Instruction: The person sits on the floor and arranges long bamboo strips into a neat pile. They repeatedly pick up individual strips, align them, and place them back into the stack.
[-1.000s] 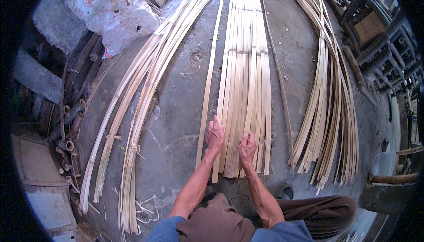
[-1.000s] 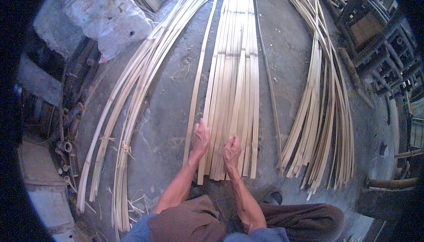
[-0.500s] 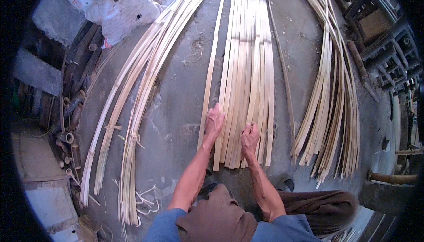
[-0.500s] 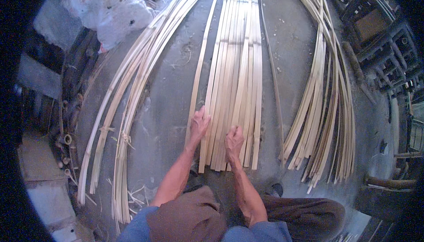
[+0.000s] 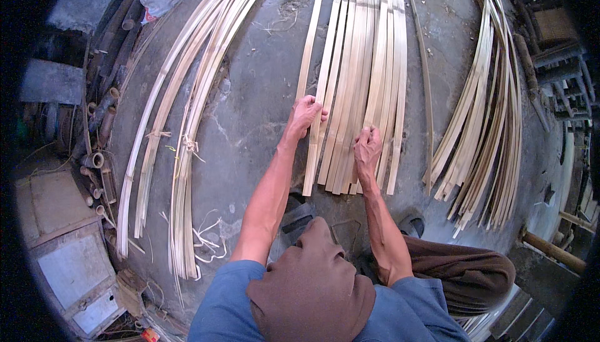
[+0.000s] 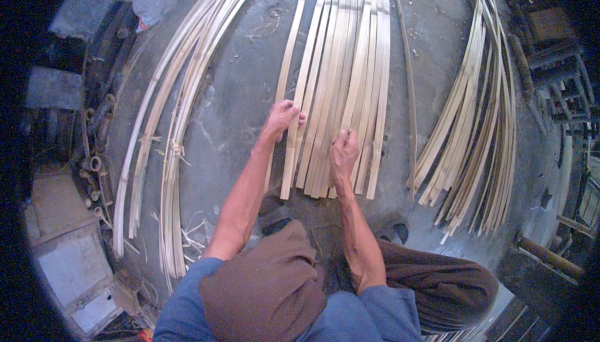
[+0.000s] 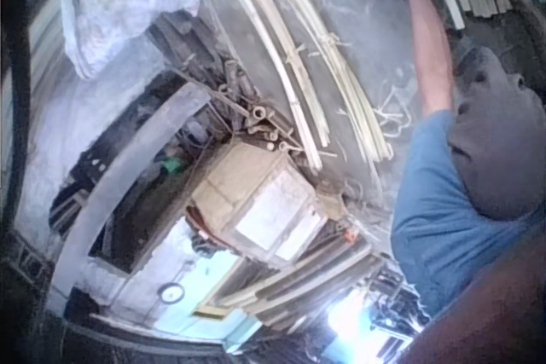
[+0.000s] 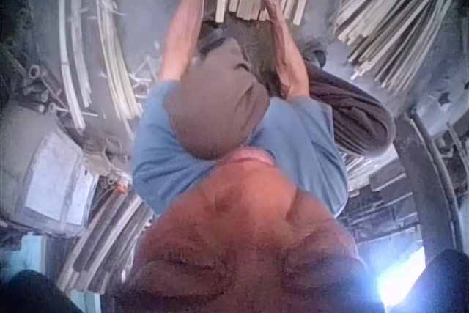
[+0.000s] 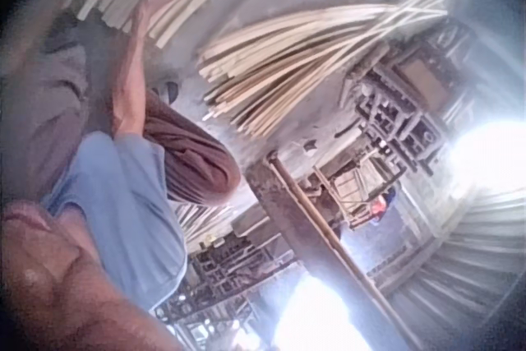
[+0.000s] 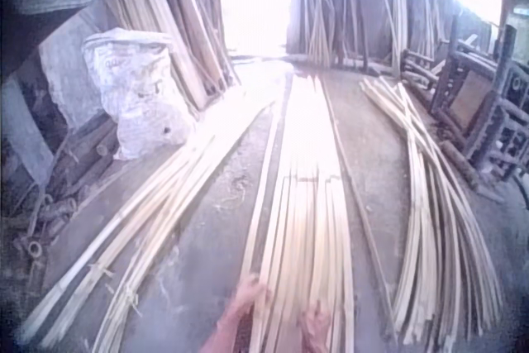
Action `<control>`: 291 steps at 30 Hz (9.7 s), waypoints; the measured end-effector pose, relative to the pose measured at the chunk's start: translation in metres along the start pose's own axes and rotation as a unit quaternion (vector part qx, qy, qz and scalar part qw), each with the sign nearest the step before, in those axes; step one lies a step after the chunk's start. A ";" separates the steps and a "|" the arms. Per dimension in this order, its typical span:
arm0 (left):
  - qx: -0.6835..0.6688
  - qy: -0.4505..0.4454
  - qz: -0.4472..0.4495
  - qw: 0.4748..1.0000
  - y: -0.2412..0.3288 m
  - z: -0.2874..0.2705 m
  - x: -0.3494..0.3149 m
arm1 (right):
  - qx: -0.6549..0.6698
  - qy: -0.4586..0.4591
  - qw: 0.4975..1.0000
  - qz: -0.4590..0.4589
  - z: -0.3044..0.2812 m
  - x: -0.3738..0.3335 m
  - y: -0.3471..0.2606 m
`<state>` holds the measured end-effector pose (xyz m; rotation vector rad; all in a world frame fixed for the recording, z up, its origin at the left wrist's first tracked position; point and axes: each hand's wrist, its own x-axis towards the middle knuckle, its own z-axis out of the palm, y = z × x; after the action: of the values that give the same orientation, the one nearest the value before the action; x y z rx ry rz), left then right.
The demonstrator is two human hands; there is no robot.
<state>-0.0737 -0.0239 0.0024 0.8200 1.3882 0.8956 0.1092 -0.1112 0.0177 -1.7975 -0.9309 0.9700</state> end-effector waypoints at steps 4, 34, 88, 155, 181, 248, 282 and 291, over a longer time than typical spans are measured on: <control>0.035 0.125 0.102 0.986 0.017 0.002 -0.008 | 0.009 0.005 1.000 -0.016 0.003 0.003 0.010; 0.511 0.250 0.159 0.807 -0.002 -0.026 -0.095 | 0.018 0.009 0.999 0.031 0.003 -0.004 -0.004; 0.372 0.159 0.121 0.906 0.004 0.027 0.002 | 0.028 0.007 0.999 -0.025 0.007 0.003 0.014; 0.462 0.104 0.249 0.845 -0.041 0.005 -0.086 | 0.012 0.011 0.999 -0.031 0.007 0.007 0.022; 0.419 0.111 0.244 0.868 -0.048 0.002 -0.090 | 0.040 0.086 0.968 -0.233 0.016 -0.027 -0.055; 0.272 0.356 0.242 0.860 0.003 -0.041 -0.057 | 0.127 0.050 0.979 -0.150 0.055 -0.038 -0.072; 0.342 0.046 0.180 0.921 0.012 -0.012 0.020 | -0.081 -0.012 0.996 -0.024 -0.057 0.038 0.013; 0.487 0.009 0.124 0.865 0.022 0.002 0.021 | -0.080 0.076 0.991 -0.082 -0.062 0.044 0.019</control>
<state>-0.0735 0.0049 0.0126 1.7841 1.7782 0.3212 0.1864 -0.0999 0.0098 -1.8659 -1.0656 0.6625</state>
